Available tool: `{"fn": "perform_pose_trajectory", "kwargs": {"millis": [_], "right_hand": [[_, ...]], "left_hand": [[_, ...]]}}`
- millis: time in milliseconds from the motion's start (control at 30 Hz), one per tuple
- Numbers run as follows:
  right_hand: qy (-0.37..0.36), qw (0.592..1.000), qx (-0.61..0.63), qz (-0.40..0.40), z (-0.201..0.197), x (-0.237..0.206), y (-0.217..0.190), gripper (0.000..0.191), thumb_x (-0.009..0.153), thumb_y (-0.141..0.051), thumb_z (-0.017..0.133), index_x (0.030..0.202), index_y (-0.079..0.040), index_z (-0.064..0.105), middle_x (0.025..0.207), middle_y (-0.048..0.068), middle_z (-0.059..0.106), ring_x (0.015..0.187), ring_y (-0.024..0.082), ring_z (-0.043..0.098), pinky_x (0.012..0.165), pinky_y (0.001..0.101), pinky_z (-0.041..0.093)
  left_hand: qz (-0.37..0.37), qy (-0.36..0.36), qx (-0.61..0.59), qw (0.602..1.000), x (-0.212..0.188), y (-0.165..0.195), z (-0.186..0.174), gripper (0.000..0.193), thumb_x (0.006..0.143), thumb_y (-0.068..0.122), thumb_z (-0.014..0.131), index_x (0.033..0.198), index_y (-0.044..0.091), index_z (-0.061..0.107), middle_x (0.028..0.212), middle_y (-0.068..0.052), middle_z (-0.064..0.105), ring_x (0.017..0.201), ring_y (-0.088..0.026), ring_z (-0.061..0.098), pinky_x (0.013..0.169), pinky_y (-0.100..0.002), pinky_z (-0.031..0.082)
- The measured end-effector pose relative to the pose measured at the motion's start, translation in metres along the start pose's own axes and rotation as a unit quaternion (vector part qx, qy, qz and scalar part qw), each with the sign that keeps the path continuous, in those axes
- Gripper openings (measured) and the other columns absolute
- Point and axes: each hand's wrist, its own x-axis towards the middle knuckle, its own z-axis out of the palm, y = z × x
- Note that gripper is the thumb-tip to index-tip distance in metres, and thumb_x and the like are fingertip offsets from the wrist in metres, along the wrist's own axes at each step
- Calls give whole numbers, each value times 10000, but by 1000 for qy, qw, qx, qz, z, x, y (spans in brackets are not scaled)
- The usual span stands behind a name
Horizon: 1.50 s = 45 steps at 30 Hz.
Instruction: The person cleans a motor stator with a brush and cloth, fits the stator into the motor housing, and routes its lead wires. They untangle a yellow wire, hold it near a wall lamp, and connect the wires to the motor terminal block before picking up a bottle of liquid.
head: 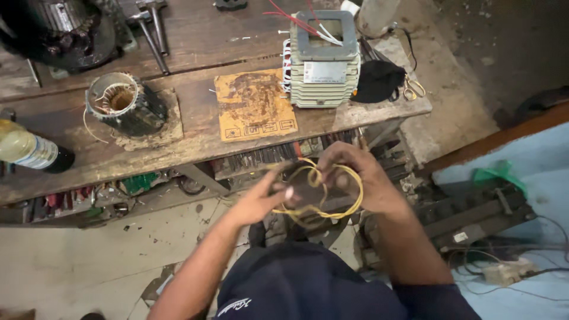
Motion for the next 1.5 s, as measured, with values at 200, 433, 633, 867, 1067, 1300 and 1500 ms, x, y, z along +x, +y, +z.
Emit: {"fn": "perform_pose_trajectory", "kwargs": {"millis": [200,433,633,867,1067,1300,1500], "right_hand": [[-181,967,160,-77,28,0,28,485,874,-358,891,1159,-26,680,1269,120,640,1205,249,631,1044,404,533],[-344,931,111,-52,49,-21,53,428,846,-211,902,1172,-39,683,1254,135,707,1221,277,692,1073,431,558],[-382,907,90,154,29,-46,112,508,796,-240,857,1233,-48,683,1290,107,699,1171,250,671,1026,407,538],[9,945,204,256,18,-35,197,549,986,-481,581,1336,-62,643,1259,164,724,1169,282,691,1022,452,534],[62,886,402,223,30,27,220,557,1038,-501,496,1429,-105,471,1162,213,700,1029,299,726,884,464,563],[25,876,358,322,45,45,204,551,1008,-498,504,1385,-96,479,1111,139,704,882,315,749,719,449,626],[-1,900,260,350,66,32,225,509,962,-306,653,1399,-140,451,943,105,680,643,255,692,539,384,549]], "left_hand": [[-103,6,-437,893,46,-13,10,761,996,645,422,1540,114,386,1287,-196,666,967,-295,709,816,-431,578],[-133,102,-350,922,86,-69,-11,543,948,458,591,1427,207,554,1198,-28,752,814,-176,608,714,-370,497],[-23,153,-551,820,104,-81,-37,218,1040,337,573,1082,128,615,751,-11,639,662,-165,585,609,-321,472],[20,200,-386,900,59,-44,14,145,1030,293,541,1014,157,591,642,25,523,493,-101,456,431,-253,336],[55,82,-149,984,23,-35,60,166,1073,264,556,1099,109,609,703,7,547,606,-103,505,549,-271,411],[132,-9,196,972,-18,-36,48,246,1017,251,585,1091,27,656,889,-160,683,859,-344,679,768,-452,531],[148,-79,300,939,-20,-50,42,253,963,275,627,915,29,662,903,-196,691,917,-412,668,832,-486,516]]}}
